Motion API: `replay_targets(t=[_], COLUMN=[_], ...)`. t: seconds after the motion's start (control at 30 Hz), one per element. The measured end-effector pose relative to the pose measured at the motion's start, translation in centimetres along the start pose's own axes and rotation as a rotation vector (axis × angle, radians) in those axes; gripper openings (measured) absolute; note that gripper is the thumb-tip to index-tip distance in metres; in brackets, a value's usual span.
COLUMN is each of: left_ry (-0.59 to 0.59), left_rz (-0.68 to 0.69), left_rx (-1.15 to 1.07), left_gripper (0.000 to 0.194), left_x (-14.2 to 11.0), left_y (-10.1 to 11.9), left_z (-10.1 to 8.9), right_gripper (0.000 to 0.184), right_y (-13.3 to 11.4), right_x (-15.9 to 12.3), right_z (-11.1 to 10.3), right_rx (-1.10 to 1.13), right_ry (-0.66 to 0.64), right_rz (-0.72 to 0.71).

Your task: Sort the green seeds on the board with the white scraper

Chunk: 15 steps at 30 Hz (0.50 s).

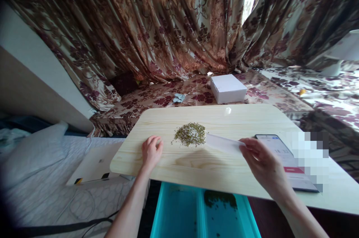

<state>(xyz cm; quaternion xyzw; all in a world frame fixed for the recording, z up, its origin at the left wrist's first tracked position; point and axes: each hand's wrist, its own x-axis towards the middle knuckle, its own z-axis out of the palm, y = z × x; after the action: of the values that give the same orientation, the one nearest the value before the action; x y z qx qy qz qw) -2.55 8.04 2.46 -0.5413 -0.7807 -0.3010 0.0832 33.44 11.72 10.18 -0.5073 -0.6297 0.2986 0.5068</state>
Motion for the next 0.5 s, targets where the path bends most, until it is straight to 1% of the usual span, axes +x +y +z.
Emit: replay_targets(t=[0.1, 0.27, 0.33, 0.5], left_ry=[-0.004, -0.037, -0.051, -0.048], left_rz=[-0.001, 0.032, 0.046, 0.047], left_rx=[0.010, 0.023, 0.025, 0.035], left_gripper=[0.023, 0.022, 0.024, 0.025], left_x=[0.0, -0.7, -1.2, -2.7], left_y=[0.3, 1.0, 1.1, 1.3], left_z=[-0.2, -0.9, -1.2, -1.8], right_gripper=[0.034, 0.024, 0.024, 0.027], right_y=[0.7, 2.0, 2.2, 2.1], right_x=[-1.4, -2.8, -2.9, -2.8], right_z=[0.0, -0.1, -0.2, 0.0], right_rx=[-0.046, -0.258, -0.287, -0.263], right_ry=[-0.021, -0.044, -0.050, -0.048], right_rz=[-0.021, -0.116, -0.109, -0.071])
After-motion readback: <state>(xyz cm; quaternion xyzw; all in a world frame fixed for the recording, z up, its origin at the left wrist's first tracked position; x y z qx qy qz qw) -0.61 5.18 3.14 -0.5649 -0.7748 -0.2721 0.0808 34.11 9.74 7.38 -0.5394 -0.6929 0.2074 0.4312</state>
